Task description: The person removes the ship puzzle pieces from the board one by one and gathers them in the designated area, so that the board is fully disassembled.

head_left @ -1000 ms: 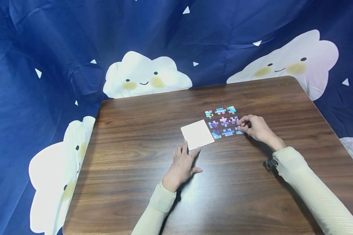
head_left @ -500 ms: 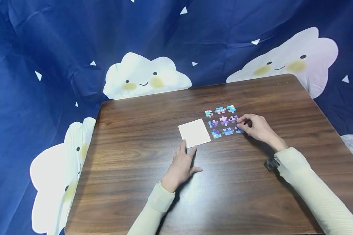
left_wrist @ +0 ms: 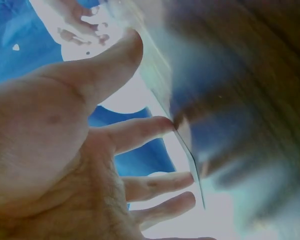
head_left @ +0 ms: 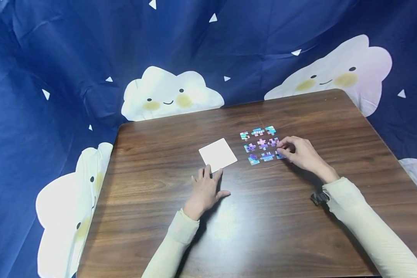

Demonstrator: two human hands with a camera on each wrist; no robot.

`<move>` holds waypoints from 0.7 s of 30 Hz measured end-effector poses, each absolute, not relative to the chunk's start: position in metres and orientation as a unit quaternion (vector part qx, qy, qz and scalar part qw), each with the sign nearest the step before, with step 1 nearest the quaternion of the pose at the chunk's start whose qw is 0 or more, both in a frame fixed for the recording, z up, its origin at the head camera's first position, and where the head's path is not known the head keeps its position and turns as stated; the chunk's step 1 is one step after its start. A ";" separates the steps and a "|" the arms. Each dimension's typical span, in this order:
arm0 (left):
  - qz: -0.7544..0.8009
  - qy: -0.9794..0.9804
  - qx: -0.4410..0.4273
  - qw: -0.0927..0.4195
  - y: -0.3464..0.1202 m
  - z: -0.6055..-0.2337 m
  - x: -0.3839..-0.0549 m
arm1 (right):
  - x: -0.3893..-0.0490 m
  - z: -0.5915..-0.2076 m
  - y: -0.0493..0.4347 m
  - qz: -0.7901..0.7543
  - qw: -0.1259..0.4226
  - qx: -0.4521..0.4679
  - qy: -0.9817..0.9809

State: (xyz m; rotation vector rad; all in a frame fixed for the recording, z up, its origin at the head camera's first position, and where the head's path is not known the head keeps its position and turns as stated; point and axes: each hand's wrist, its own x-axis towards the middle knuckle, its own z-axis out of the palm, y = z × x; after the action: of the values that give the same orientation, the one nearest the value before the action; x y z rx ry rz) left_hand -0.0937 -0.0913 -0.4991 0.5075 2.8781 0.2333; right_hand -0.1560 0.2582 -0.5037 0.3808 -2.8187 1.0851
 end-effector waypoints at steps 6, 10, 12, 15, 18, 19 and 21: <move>0.097 0.975 0.175 0.095 -0.097 -0.501 -0.101 | -0.152 -0.504 0.253 0.353 0.056 0.111 -0.927; 0.104 0.974 0.172 0.101 -0.099 -0.503 -0.104 | -0.149 -0.505 0.250 0.350 0.070 0.114 -0.927; 0.106 0.974 0.175 0.100 -0.101 -0.504 -0.106 | -0.148 -0.505 0.248 0.350 0.078 0.118 -0.926; 0.106 0.971 0.190 0.097 -0.104 -0.503 -0.108 | -0.144 -0.506 0.246 0.348 0.091 0.117 -0.926; 0.099 0.969 0.207 0.089 -0.107 -0.503 -0.110 | -0.140 -0.508 0.243 0.347 0.097 0.118 -0.925; 0.097 0.968 0.211 0.089 -0.108 -0.504 -0.111 | -0.139 -0.509 0.242 0.346 0.098 0.118 -0.926; 0.091 0.968 0.220 0.082 -0.110 -0.504 -0.113 | -0.136 -0.510 0.241 0.346 0.097 0.115 -0.926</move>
State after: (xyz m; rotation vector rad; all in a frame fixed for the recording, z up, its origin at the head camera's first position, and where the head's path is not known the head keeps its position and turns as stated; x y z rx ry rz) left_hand -0.1128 -0.1097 -0.5042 0.6574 2.8913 0.2731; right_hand -0.1360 0.2407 -0.5098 0.3413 -2.7436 1.0236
